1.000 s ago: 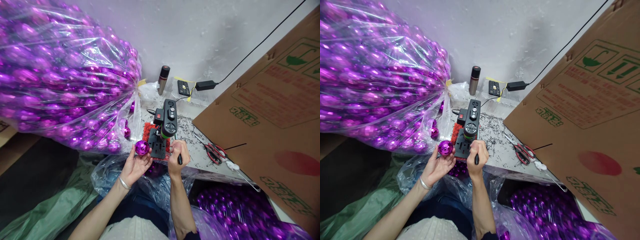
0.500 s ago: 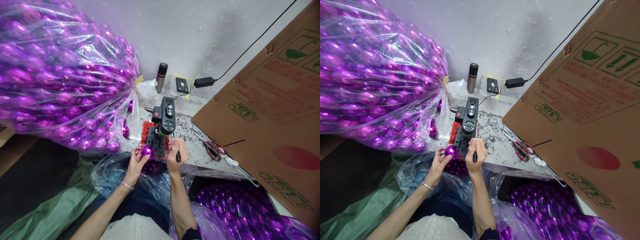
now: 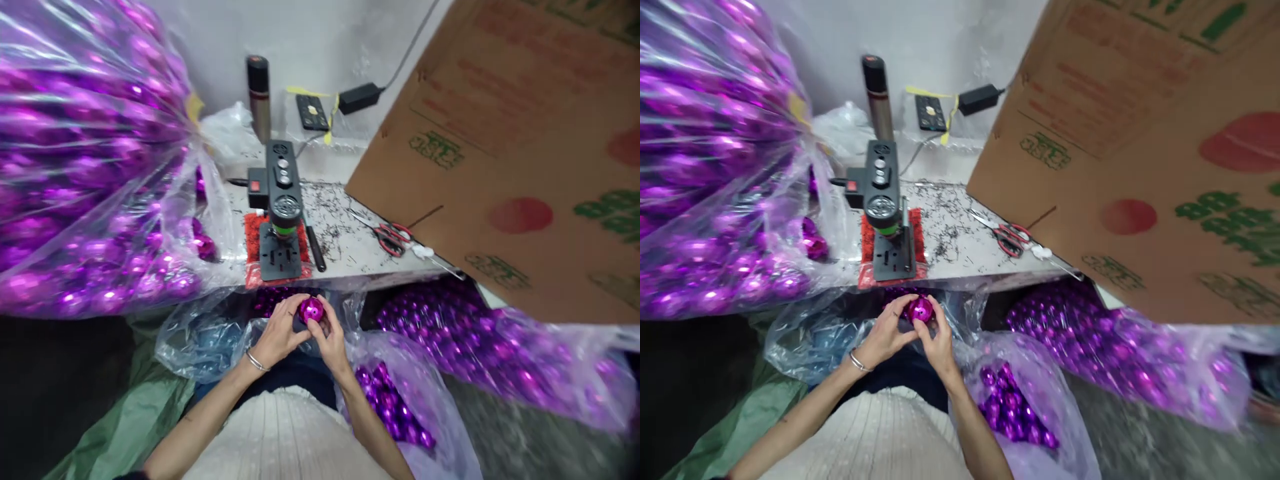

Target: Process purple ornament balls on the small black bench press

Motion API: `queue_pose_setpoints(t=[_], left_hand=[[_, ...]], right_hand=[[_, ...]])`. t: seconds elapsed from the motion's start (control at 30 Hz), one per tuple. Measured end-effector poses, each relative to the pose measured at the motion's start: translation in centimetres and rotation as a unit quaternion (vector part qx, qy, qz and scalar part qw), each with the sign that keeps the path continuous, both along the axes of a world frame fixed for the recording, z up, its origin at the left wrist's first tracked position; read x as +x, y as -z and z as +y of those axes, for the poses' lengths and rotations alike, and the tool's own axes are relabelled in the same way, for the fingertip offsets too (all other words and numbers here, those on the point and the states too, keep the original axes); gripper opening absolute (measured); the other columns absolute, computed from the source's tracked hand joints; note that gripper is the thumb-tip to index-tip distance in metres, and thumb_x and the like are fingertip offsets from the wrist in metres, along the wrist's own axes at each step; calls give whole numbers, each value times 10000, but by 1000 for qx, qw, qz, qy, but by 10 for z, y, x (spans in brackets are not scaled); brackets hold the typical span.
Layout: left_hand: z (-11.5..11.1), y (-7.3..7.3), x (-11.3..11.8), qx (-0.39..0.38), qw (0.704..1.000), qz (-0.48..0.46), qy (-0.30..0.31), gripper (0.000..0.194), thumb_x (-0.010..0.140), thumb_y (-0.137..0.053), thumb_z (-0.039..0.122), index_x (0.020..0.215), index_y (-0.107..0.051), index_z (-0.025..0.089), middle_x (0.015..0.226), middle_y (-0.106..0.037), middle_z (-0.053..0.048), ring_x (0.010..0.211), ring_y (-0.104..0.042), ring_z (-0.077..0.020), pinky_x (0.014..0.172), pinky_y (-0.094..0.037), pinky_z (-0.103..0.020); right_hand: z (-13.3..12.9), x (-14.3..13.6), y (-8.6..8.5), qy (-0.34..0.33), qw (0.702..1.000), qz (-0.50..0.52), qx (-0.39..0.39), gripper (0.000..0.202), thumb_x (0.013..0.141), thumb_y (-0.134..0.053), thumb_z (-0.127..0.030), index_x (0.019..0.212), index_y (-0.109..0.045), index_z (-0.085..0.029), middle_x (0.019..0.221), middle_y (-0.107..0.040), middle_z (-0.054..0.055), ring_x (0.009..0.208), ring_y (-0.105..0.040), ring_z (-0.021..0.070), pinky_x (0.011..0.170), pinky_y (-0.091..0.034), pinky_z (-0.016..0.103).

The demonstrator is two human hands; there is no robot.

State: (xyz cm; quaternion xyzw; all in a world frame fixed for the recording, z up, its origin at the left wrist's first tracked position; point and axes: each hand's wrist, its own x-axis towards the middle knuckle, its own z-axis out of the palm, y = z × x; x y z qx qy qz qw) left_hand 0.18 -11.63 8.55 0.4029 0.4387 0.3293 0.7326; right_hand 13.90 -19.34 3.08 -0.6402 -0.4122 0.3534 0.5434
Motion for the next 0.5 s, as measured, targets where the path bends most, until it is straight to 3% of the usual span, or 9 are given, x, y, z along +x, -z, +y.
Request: queue_pose_setpoints(t=[0.07,0.13,0.23,0.3,0.37,0.43,0.5], left_hand=[[-5,2,1,-4,996,1,92,684,534,-956,67,1153,-750,275,1388,-693,-91,1387,-588,-311,1243,-383,-411],[-4,2,-2,-26,993,-1,118,753,514,-957,54,1203,-746,271,1391,-701,-98,1307,-648,-306,1215,-419,-401],[12,-4,-16,2,998,47,40,560,621,-915,80,1141,-775,232,1238,-767,-99,1293,-661,-288,1189,-441,-347],[31,-6,-33,117,984,129,-27,385,738,-871,194,1108,-775,225,1193,-775,-89,1287,-663,-285,1188,-445,-357],[54,-6,-53,273,931,227,-79,311,860,-776,345,1147,-749,226,1215,-762,-92,1252,-674,-290,1193,-447,-421],[76,-3,-72,388,861,305,-118,326,954,-647,429,1192,-721,220,1257,-739,-111,1247,-670,-290,1194,-444,-465],[95,0,-88,443,811,359,-134,366,997,-555,454,1230,-699,211,1314,-710,-135,1284,-647,-293,1200,-435,-481]], right_hand=[[-27,13,10,70,997,10,-34,586,887,-687,-564,1351,-648,-207,1290,-746,126,1098,-756,243,928,-645,376],[-57,43,17,184,979,-47,-69,627,861,-692,-590,1340,-652,-187,1306,-736,142,1108,-740,256,954,-624,403],[-107,105,28,347,913,-144,-159,785,801,-654,-692,1388,-607,-174,1380,-689,176,1203,-691,306,1050,-564,476],[-139,140,40,392,863,-190,-257,862,777,-581,-744,1391,-596,-140,1417,-657,213,1280,-651,353,1130,-504,523],[-166,160,55,381,817,-209,-380,894,750,-518,-780,1362,-611,-136,1426,-649,223,1361,-603,385,1166,-472,543],[-185,163,70,373,805,-193,-420,865,712,-530,-801,1252,-678,-142,1297,-711,242,1281,-654,436,1092,-512,604],[-198,157,85,362,802,-181,-439,841,665,-537,-839,1152,-717,-176,1182,-744,243,1177,-703,474,979,-556,646]])
